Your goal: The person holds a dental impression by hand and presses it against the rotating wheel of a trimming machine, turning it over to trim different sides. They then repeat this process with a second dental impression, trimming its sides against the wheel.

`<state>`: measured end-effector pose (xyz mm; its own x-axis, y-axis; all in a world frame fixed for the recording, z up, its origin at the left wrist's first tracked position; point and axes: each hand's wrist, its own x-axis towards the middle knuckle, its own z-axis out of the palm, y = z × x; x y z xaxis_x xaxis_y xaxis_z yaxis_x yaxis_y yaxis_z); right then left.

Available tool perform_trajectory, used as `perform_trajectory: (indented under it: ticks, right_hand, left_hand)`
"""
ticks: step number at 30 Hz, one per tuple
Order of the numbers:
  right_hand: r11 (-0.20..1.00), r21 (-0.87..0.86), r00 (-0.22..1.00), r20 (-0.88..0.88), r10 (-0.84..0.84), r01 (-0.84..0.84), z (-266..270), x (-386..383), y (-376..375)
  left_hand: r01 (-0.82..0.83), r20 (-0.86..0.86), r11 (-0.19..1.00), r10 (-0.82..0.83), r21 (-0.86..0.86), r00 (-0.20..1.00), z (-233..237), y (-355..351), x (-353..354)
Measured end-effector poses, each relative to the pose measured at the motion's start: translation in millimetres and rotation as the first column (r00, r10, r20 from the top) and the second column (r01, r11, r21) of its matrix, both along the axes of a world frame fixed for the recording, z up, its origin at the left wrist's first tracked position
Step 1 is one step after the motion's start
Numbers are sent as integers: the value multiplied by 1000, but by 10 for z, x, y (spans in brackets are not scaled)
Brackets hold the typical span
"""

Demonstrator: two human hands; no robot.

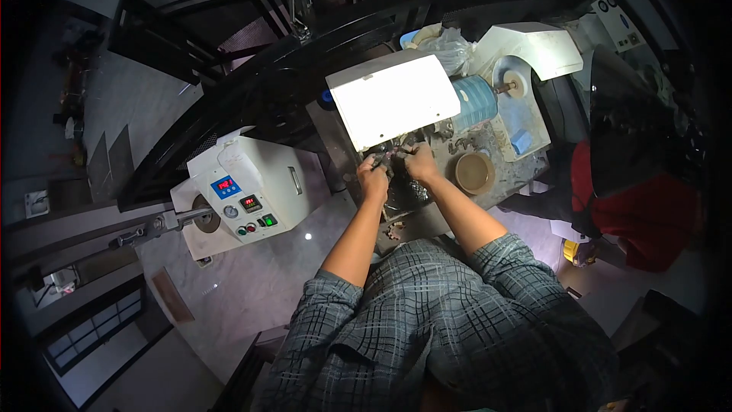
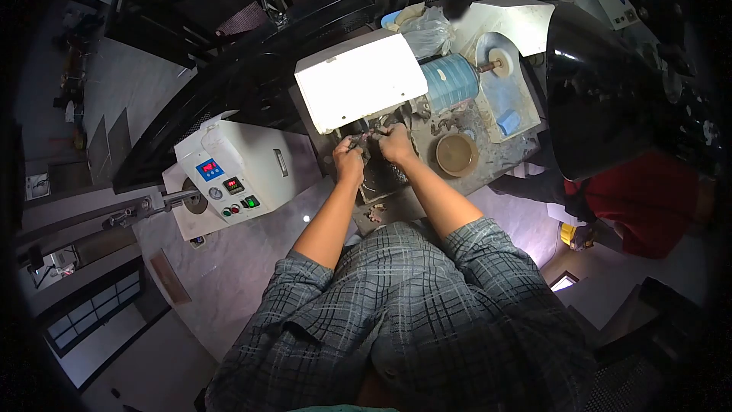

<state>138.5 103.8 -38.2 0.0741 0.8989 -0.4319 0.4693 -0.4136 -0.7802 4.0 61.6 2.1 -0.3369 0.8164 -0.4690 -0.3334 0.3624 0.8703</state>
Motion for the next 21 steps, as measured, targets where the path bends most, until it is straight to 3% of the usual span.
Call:
perform_trajectory:
  ticks: [1,2,4,6,8,10,11,13,20,21]
  right_hand:
    - [998,-55,999,-41,24,-27,-64,23,6]
    - [998,-55,999,-40,22,-24,174,-22,-13]
    - [995,-76,995,78,-64,70,976,-195,-36]
    - [992,-101,997,11,-77,78,633,-147,9]
    - [988,-130,994,-56,-89,81,639,-143,23]
    - [962,-273,956,-281,-81,1,742,-101,45]
    - [962,-273,956,-281,-81,2,845,-134,26]
    - [997,-39,990,131,-57,62,990,-217,-28]
    - [999,26,991,127,-33,30,886,-210,-9]
    - [1000,0,992,120,28,-28,916,-190,-5]
  left_hand:
    - [43,105,998,-37,-53,994,102,-2,-4]
    - [45,106,998,-40,-53,994,93,-1,18]
    - [-156,47,976,165,-153,985,0,29,81]
    - [-172,-4,976,173,-136,985,-132,58,87]
    - [-189,-58,974,184,-122,981,-76,56,83]
    - [-154,-127,979,137,-135,982,34,55,94]
    - [-154,-127,979,137,-135,982,79,48,87]
    - [-173,86,961,195,-216,977,104,43,78]
    - [-245,127,946,275,-215,953,26,29,105]
    - [-261,145,935,301,-239,943,26,31,109]
